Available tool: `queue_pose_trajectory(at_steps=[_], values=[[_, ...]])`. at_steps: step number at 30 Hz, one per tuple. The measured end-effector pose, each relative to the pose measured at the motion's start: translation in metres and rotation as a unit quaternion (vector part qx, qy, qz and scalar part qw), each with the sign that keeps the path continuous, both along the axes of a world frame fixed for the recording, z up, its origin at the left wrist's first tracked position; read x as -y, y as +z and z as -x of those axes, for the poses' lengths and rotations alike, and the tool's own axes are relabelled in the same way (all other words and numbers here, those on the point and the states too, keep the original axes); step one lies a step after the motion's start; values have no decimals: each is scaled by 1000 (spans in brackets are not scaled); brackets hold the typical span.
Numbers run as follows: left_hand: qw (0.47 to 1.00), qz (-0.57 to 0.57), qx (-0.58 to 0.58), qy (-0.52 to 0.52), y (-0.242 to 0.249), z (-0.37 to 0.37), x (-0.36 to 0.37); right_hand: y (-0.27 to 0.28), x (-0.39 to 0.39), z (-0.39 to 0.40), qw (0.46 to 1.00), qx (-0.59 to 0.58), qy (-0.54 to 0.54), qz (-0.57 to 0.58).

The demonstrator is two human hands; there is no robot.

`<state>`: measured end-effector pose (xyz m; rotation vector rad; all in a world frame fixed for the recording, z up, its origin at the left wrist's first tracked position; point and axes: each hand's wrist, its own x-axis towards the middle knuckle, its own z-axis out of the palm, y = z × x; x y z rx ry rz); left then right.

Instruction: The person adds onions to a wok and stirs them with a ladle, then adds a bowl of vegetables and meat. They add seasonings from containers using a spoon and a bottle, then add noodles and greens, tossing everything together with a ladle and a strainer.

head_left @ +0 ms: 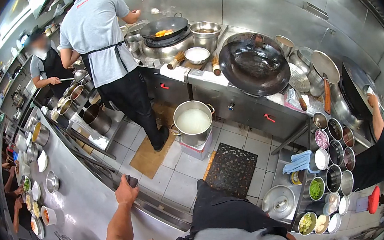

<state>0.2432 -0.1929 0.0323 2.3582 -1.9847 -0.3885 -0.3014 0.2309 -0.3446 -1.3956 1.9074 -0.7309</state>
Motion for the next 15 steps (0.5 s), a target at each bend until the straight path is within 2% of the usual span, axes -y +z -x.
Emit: queue_pose_trajectory(at_steps=[3, 6, 9, 15], values=[[1000, -8, -2, 1, 1, 2, 1, 34, 9, -8, 997, 3, -24, -66], [1000, -11, -2, -2, 0, 0, 1, 1, 8, -7, 965, 105, -150, -185], [1000, -7, -1, -5, -1, 0, 1, 2, 9, -7, 992, 13, -65, -109], [1000, -5, 5, -4, -1, 1, 1, -2, 5, -8, 998, -55, -17, -39]])
